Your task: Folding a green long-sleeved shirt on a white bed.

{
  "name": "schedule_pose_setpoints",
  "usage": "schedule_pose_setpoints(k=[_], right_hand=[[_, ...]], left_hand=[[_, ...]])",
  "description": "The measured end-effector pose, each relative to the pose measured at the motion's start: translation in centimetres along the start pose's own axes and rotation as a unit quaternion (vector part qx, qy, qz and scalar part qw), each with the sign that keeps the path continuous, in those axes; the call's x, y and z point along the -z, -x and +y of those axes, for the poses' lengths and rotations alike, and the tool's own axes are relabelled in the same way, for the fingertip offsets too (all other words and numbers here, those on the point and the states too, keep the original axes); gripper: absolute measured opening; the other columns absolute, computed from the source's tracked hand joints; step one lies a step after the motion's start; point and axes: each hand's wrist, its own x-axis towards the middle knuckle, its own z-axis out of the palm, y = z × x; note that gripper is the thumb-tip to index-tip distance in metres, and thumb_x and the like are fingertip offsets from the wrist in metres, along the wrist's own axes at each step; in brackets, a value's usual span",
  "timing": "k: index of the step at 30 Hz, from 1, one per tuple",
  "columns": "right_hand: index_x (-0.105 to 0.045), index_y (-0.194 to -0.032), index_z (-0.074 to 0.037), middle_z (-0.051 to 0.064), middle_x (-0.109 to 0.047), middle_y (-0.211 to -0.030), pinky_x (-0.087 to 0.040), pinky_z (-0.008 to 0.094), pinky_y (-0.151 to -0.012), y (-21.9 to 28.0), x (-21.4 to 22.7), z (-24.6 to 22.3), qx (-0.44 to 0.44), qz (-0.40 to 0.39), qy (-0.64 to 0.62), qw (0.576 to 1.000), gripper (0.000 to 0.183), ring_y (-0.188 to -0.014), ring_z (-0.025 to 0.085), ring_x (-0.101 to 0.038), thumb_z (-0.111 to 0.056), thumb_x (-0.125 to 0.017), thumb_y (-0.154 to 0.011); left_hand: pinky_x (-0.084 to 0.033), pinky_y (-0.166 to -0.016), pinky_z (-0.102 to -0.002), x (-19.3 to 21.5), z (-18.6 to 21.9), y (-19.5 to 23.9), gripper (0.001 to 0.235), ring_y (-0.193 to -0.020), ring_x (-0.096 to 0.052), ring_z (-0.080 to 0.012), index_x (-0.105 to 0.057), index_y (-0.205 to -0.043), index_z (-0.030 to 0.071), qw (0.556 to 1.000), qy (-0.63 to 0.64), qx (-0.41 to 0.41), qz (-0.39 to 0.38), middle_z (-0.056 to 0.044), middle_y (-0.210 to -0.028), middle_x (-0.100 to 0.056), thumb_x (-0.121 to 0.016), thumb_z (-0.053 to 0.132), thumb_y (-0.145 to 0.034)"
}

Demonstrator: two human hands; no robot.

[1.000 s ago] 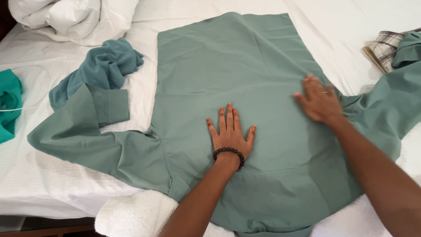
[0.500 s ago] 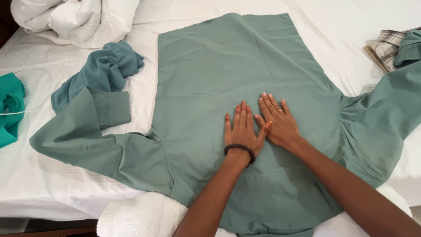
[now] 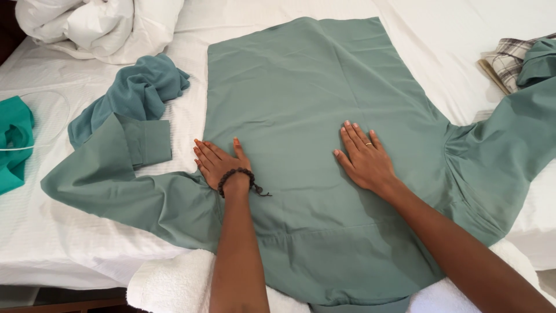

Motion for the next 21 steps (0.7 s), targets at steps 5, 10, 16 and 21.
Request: schedule_pose_setpoints(k=[5, 10, 16, 21], right_hand=[[-0.035, -0.156, -0.003, 0.01, -0.032, -0.166, -0.016, 0.05, -0.125, 0.6, 0.5, -1.5, 0.083, 0.059, 0.098, 0.99, 0.066, -0.155, 0.025, -0.025, -0.047, -0.033, -0.106], [-0.035, -0.157, -0.006, 0.009, -0.035, -0.167, -0.018, 0.049, -0.126, 1.4, -1.1, -2.6, 0.191, 0.024, 0.003, 0.981, 0.058, -0.157, 0.025, -0.026, -0.039, -0.031, -0.109], [-0.022, -0.161, -0.009, 0.008, -0.023, -0.168, -0.017, 0.047, -0.124, -1.5, 0.3, 4.3, 0.011, -0.057, 0.043, 0.997, 0.074, -0.156, 0.021, -0.02, -0.055, -0.028, -0.104], [-0.02, -0.159, -0.012, 0.006, -0.018, -0.17, -0.008, 0.057, -0.121, -1.3, 1.9, 13.4, -0.21, -0.039, 0.02, 0.977, 0.075, -0.156, 0.024, -0.018, -0.059, -0.027, -0.101]], left_hand=[[0.002, -0.123, -0.056, 1.8, 5.9, 5.4, 0.089, -0.158, -0.001, -0.0253, -0.015, -0.161, 0.005, 0.989, -0.045, -0.134, -0.04, -0.01, -0.171, -0.003, -0.019, 0.07, -0.1], [0.004, -0.12, -0.062, 2.3, 10.3, 9.0, 0.075, -0.156, -0.002, -0.0196, -0.018, -0.161, 0.021, 0.942, -0.026, -0.29, -0.166, 0.003, -0.171, -0.002, -0.018, 0.064, -0.099], [0.003, -0.124, -0.055, 2.9, 5.7, 3.7, 0.073, -0.157, -0.004, -0.0203, -0.017, -0.163, 0.026, 0.98, -0.039, -0.157, -0.118, 0.005, -0.172, -0.003, -0.014, 0.065, -0.101], [0.003, -0.123, -0.056, 0.5, -0.1, -2.1, 0.077, -0.157, 0.001, -0.029, -0.014, -0.163, 0.029, 0.994, -0.061, -0.021, -0.089, 0.0, -0.171, 0.005, -0.019, 0.071, -0.098]])
